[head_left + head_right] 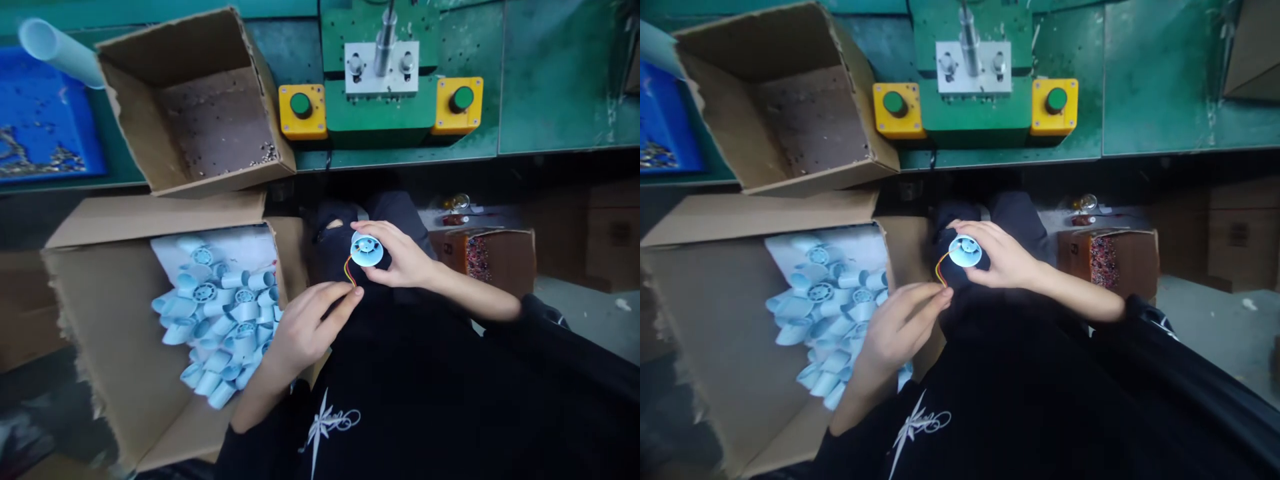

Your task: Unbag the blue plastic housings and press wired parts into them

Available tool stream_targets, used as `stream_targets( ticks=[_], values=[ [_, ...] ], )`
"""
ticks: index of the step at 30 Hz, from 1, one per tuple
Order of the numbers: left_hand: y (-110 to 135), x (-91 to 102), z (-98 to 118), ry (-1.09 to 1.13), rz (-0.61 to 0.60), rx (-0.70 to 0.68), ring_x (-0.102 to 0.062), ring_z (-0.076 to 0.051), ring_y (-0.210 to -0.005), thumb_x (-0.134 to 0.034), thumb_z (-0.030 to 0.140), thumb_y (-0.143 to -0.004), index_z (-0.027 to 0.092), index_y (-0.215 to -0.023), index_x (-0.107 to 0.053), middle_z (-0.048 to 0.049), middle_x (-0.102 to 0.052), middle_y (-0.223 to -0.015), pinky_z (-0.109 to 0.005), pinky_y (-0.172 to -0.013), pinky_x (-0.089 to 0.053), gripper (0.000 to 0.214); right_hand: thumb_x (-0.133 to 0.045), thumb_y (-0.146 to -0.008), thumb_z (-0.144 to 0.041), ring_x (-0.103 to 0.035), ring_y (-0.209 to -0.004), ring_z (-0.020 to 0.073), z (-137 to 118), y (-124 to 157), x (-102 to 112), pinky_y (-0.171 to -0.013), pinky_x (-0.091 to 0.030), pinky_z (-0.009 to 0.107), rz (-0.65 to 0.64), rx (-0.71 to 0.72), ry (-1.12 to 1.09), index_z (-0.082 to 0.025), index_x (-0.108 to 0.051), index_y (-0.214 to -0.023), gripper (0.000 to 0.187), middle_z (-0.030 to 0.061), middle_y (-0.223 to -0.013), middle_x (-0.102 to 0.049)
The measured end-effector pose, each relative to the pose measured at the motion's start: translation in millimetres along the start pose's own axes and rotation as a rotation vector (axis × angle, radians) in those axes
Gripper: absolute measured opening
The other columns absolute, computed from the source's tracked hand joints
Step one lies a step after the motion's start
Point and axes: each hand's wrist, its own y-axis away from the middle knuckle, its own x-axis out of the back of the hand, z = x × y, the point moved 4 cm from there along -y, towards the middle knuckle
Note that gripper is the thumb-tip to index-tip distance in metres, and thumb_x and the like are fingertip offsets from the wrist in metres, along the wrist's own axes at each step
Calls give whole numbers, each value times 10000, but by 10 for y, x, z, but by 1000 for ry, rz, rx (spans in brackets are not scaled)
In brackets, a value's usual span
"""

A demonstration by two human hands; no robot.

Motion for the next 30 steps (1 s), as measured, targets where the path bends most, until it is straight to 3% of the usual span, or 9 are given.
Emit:
stream_targets(
  ticks=[4,11,23,30],
  values=[
    [-97,-87,17,-73,-104,-100,-740,-249,-1102,-645,24,-991,133,-1399,-633,-140,-772,-1171,-379,-944,-638,422,-685,-891,-262,-614,-1403,308,9,50,77,-1155,-540,525,28,-26,-69,-209,-452,-1499,653,167,-1494,-631],
    [-163,-154,18,-55,-185,-89,-739,-246,-1121,-588,47,-1028,187,-1448,-598,-124,-765,-1211,-399,-962,-642,443,-695,-912,-319,-615,-1390,316,24,118,82,-1137,-542,536,3,-17,-94,-214,-427,-1529,681,175,-1481,-630],
    [-313,-129,55,19,-211,-45,-740,-232,-1023,-631,88,-1017,209,-1364,-644,-105,-761,-1163,-386,-919,-653,368,-664,-949,-335,-632,-1359,321,33,142,97,-1112,-560,547,5,68,-2,-174,-449,-1513,624,194,-1441,-648],
    [-438,-252,60,166,-151,-18,-725,-236,-1082,-656,101,-1011,181,-1329,-653,-117,-747,-1204,-406,-960,-640,328,-675,-965,-400,-627,-1344,335,37,174,67,-1111,-560,556,-2,85,31,-152,-467,-1490,616,202,-1430,-644]
  ],
)
